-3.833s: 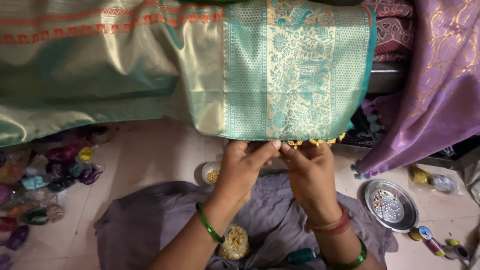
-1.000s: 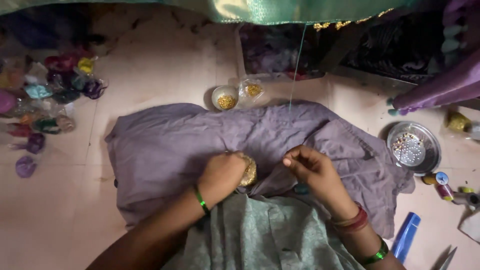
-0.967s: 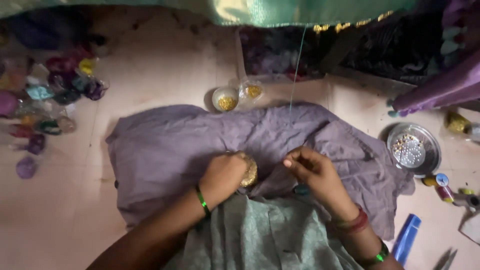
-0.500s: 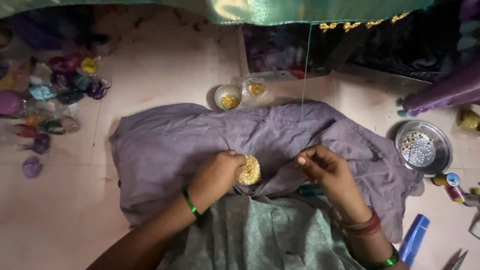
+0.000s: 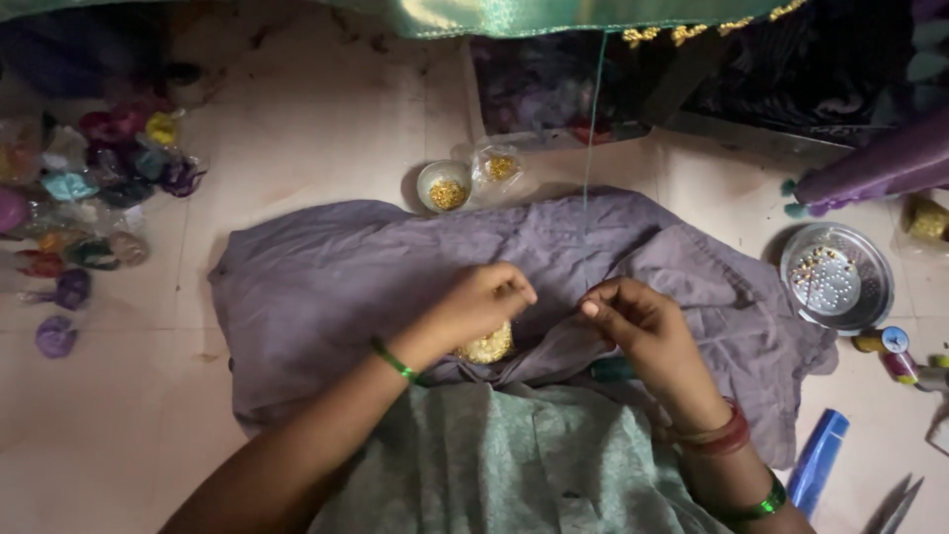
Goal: Sewing decorative gold beads onto the border of a green silk sari.
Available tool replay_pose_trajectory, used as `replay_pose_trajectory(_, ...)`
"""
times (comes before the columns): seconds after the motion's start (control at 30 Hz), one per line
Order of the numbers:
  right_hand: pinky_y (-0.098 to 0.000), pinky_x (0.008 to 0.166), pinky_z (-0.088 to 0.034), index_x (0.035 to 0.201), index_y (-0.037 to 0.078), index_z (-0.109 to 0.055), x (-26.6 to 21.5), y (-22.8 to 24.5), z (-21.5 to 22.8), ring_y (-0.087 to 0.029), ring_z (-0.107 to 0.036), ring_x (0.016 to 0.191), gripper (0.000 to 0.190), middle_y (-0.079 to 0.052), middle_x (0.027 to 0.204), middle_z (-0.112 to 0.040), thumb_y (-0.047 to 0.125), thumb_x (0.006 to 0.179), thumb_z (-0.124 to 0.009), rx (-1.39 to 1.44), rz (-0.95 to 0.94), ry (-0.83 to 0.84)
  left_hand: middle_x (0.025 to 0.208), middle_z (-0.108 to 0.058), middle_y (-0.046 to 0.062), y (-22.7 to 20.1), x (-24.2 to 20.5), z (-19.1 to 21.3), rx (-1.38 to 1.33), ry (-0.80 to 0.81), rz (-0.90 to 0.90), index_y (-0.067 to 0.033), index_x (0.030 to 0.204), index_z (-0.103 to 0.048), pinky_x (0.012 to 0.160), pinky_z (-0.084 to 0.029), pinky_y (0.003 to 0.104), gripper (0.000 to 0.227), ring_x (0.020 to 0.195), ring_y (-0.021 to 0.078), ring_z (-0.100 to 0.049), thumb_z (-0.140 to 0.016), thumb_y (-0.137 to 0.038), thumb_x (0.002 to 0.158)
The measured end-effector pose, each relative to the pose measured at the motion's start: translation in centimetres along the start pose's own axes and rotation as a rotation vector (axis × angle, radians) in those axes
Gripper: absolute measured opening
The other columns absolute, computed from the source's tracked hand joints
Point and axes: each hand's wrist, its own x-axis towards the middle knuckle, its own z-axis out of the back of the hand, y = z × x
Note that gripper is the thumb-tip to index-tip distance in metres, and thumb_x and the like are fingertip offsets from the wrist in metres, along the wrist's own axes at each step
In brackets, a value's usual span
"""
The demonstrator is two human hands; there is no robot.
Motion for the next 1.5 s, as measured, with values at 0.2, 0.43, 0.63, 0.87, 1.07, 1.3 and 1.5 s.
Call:
replay_pose_trajectory(0.2,-0.0226,0.059,-0.044,0.096,0.002,-0.070,-0.5,0.4,0.8,-0.007,-0.053,0.064,0.011,0.002,0.072,-0.061,0.013,0.095,-0.070,0.004,-0.012,-0.025,0.078,-0.071,0.022,0.0,0.0,-2.4,1.110,-0.047,-0.350,-0.0030,0.072,-0.074,0.066,-0.057,0.048,0.010,0.074,0.0380,-0.071,-0.069,-0.011,0.072)
replay_pose_trajectory(0.43,-0.0224,0.060,-0.046,0.097,0.002,-0.071,-0.8,0.3,1.2,-0.007,-0.057,0.066,0.011,0.001,0.075,-0.064,0.012,0.094,-0.070,0.051,-0.013,-0.033,0.077,-0.071,0.022,3.4,1.8,-3.6,1.212,-0.066,-0.351,-0.0037,0.073,-0.074,0.065,-0.058,0.047,0.010,0.073,0.0364,-0.072,-0.065,-0.006,0.075)
replay_pose_trajectory(0.63,-0.0257,0.061,-0.050,0.099,-0.002,-0.070,-1.0,2.4,0.8,-0.011,-0.062,0.065,0.013,-0.002,0.073,-0.065,0.010,0.094,-0.070,0.081,0.023,-0.072,0.088,-0.069,0.022,-1.9,2.0,-1.8,0.569,0.025,-0.030,-0.0041,0.091,-0.070,0.070,-0.055,0.050,0.015,0.082,0.0406,-0.069,-0.069,-0.019,0.088)
replay_pose_trajectory(0.87,-0.0309,0.084,-0.061,0.104,-0.005,-0.076,-2.3,7.2,-1.9,-0.018,-0.071,0.091,0.017,-0.009,0.104,-0.066,-0.001,0.091,-0.067,0.049,0.261,-0.094,0.141,-0.058,0.023,-10.7,-2.9,-1.7,-1.235,0.067,-0.105,-0.0063,0.101,-0.059,0.113,-0.044,0.044,0.023,0.134,0.0323,-0.054,-0.047,-0.024,0.109)
replay_pose_trajectory(1.07,-0.0257,0.080,-0.055,0.103,0.001,-0.080,-3.7,10.4,-4.0,-0.015,-0.066,0.090,0.018,-0.006,0.095,-0.068,-0.001,0.086,-0.074,-0.160,0.454,-0.166,0.150,-0.050,0.022,-13.9,-4.2,-2.8,-1.409,0.058,-0.237,-0.0070,0.102,-0.057,0.120,-0.038,0.045,0.023,0.145,0.0329,-0.044,-0.046,-0.026,0.108)
replay_pose_trajectory(1.3,-0.0253,0.084,-0.056,0.093,-0.001,-0.075,-4.2,11.8,-5.4,-0.015,-0.073,0.101,0.013,-0.007,0.102,-0.075,-0.004,0.081,-0.076,-0.293,0.614,-0.212,0.125,-0.061,0.015,-14.4,-4.5,-4.0,-1.487,-0.047,-0.357,-0.0086,0.102,-0.054,0.117,-0.040,0.044,0.019,0.114,0.0245,-0.057,-0.048,-0.024,0.110)
replay_pose_trajectory(1.5,-0.0231,0.075,-0.062,0.096,-0.002,-0.075,-4.1,11.7,-5.9,-0.012,-0.074,0.090,0.016,-0.008,0.103,-0.075,-0.004,0.080,-0.076,-0.229,0.463,-0.268,0.119,-0.062,0.013,-15.0,-4.4,-4.4,-1.478,-0.070,-0.392,-0.0092,0.100,-0.053,0.116,-0.040,0.043,0.019,0.108,0.0221,-0.057,-0.047,-0.024,0.111)
